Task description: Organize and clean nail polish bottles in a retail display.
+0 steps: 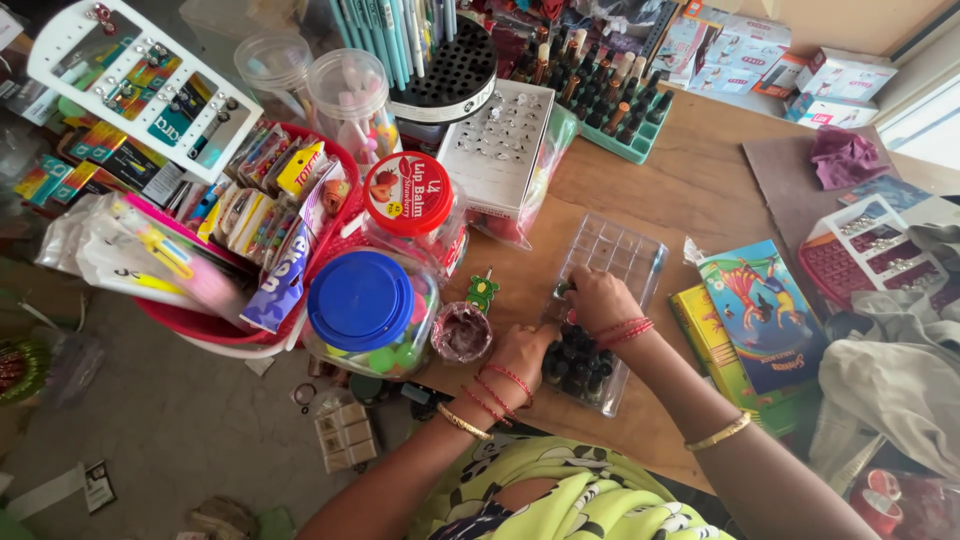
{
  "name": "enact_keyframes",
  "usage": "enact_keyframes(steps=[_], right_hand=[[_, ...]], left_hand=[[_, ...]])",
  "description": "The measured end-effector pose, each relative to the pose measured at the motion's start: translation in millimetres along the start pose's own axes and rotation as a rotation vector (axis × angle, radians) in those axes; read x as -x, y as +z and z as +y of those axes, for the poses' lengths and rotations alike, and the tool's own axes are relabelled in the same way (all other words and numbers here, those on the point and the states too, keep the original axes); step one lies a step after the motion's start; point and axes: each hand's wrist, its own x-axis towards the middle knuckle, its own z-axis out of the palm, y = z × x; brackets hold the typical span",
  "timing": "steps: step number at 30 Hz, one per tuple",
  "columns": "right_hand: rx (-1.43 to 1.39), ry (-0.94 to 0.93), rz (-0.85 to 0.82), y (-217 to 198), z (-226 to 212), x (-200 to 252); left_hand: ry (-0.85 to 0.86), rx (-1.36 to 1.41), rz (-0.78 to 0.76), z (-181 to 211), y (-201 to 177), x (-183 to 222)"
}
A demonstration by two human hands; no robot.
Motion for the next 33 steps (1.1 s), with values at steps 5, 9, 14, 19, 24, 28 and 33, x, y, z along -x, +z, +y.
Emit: enact_keyframes(steps=[5, 9, 14, 19, 24, 28, 33], right_hand=[[0.077, 0.051, -0.008, 8, -7, 1], [0.098, -0.042, 0.061, 9, -12, 11], [0.158, -0.062, 0.036, 11, -11, 17], [-0.217, -0.262, 0.194, -6, -20, 27], [-0.23, -0.167, 0.039, -10, -15, 29], [-0.126, -0.179, -0.141, -17, -10, 42], [-0.104, -0.248, -0.224, -27, 1, 67]], left_hand=[[0.037, -0.084, -0.027, -8, 11, 0], [-0.012, -0.079, 0.016, 7, 1, 1], [-0.119, -0.086, 0.032, 26, -8, -1], [-0.103, 0.003, -0.199, 12, 15, -2], [0.198, -0.121, -0.181, 17, 21, 2], [0.191, -0.121, -0.394, 26, 40, 7], [0.33, -0.103, -0.456, 26, 80, 20]])
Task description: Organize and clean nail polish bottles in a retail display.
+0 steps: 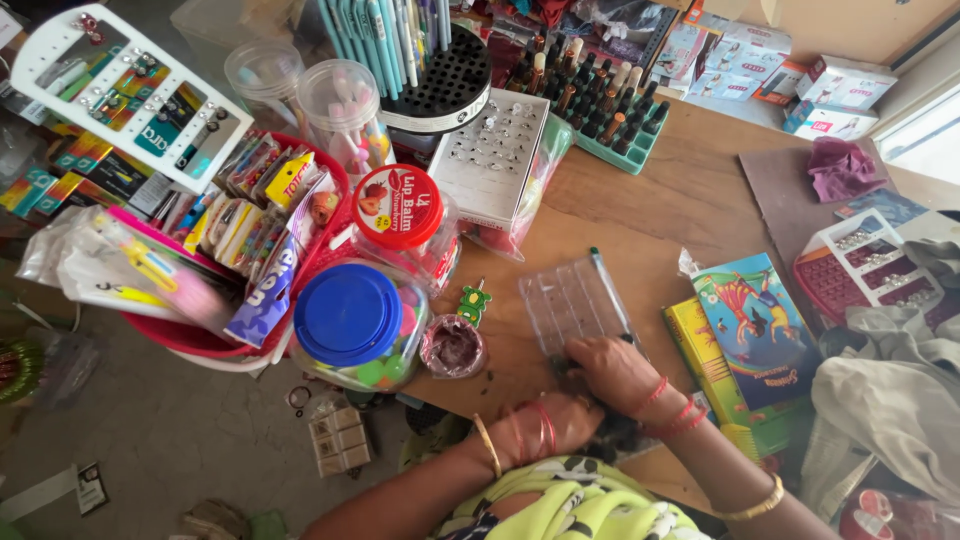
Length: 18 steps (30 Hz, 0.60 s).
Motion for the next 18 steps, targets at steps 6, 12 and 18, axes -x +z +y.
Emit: enact_keyframes(steps=[6, 12, 18], right_hand=[[-0.14, -0.17, -0.067, -14, 10, 12], [-0.1, -0.138, -0.053, -3, 20, 17], [-0.081, -0.258, 0.014, -10, 2, 9]], left_hand=[[-0.014, 0.265, 0.033, 18, -19, -2], [-0.225, 0.314, 0.312, 19, -70, 13], [-0.585, 0.089, 0.888, -45, -90, -13]])
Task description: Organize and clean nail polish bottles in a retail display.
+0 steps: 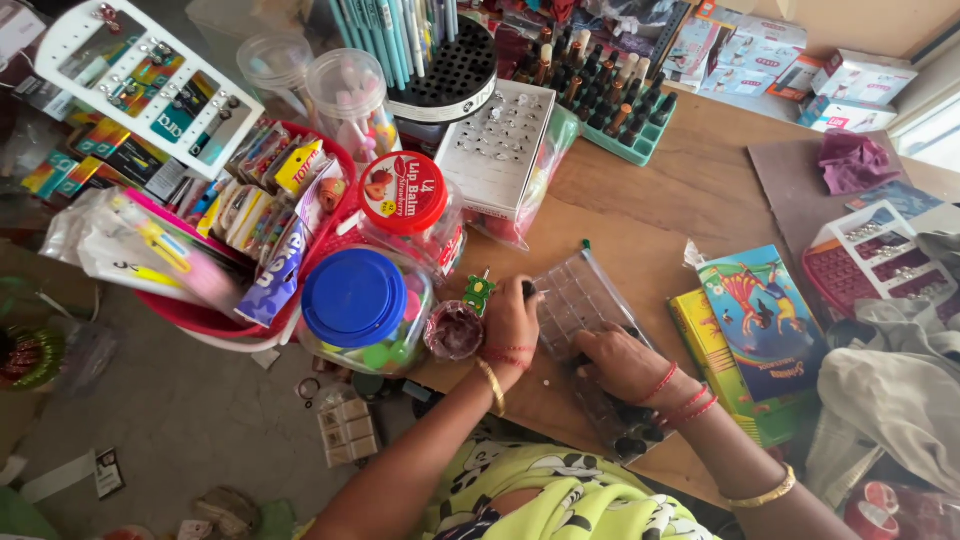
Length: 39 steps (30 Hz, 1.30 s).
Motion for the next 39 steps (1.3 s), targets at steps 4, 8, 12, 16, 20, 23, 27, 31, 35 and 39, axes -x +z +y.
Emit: enact_keyframes(steps=[4, 8, 12, 16, 20, 23, 27, 31, 35, 39], right_hand=[[-0.3, 0.458, -0.196, -22, -10, -9], [-0.139, 0.196, 0.01, -12, -5, -11], [-0.191, 0.217, 0.266, -22, -2, -29], [-0.167, 0.227, 0.372, -20, 27, -58], [-0.103, 0.209, 0.36, -5, 50, -83], [-0.062, 0.306, 0.269, 1, 56, -94], [0.062, 0.234, 0.224, 6, 58, -98], [0.095, 0.155, 0.259, 11, 56, -96], [0.101, 0.146, 0.276, 20, 61, -97], [0.147, 0.133, 0.26, 27, 74, -100]], left_hand=[[0.094, 0.02, 0.057, -6, 11, -16], [0.147, -0.157, 0.009, -8, 9, -16], [0.052, -0.005, 0.01, -23, 20, -15], [0.056, 0.044, 0.076, -4, 4, -16], [-0.04, -0.139, -0.046, -2, 2, -12], [0.221, -0.211, 0.136, 2, -1, -11], [0.1, -0.23, 0.02, 0, 3, -9], [0.136, -0.145, 0.096, 3, -1, -7], [0.128, -0.146, 0.089, -2, 3, -7], [0.108, -0.162, 0.109, -8, 12, -5]])
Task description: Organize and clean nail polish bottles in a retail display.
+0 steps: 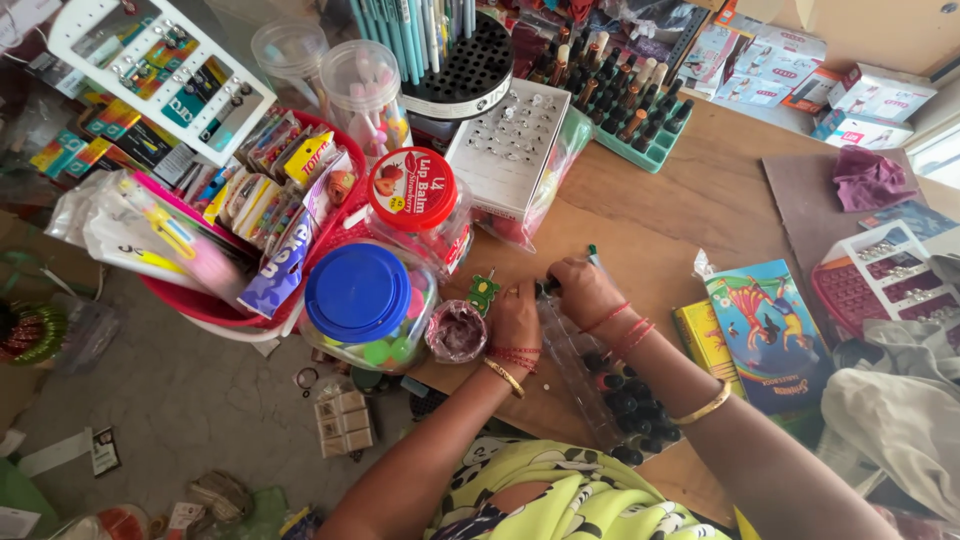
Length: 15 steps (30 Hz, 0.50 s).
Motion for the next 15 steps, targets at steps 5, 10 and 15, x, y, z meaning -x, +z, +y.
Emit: enact_keyframes(steps=[5, 10, 15], right_hand=[[-0.163, 0.028, -0.096, -15, 21, -4], [-0.126, 0.305, -0.053, -64, 23, 23], [-0.109, 0.301, -0.266, -91, 10, 78]], left_hand=[[-0.18, 0.096, -0.126, -4, 0, 1], [-0.079, 0.107, -0.043, -6, 2, 4], [-0.115, 0.171, -0.052, 18, -14, 5]])
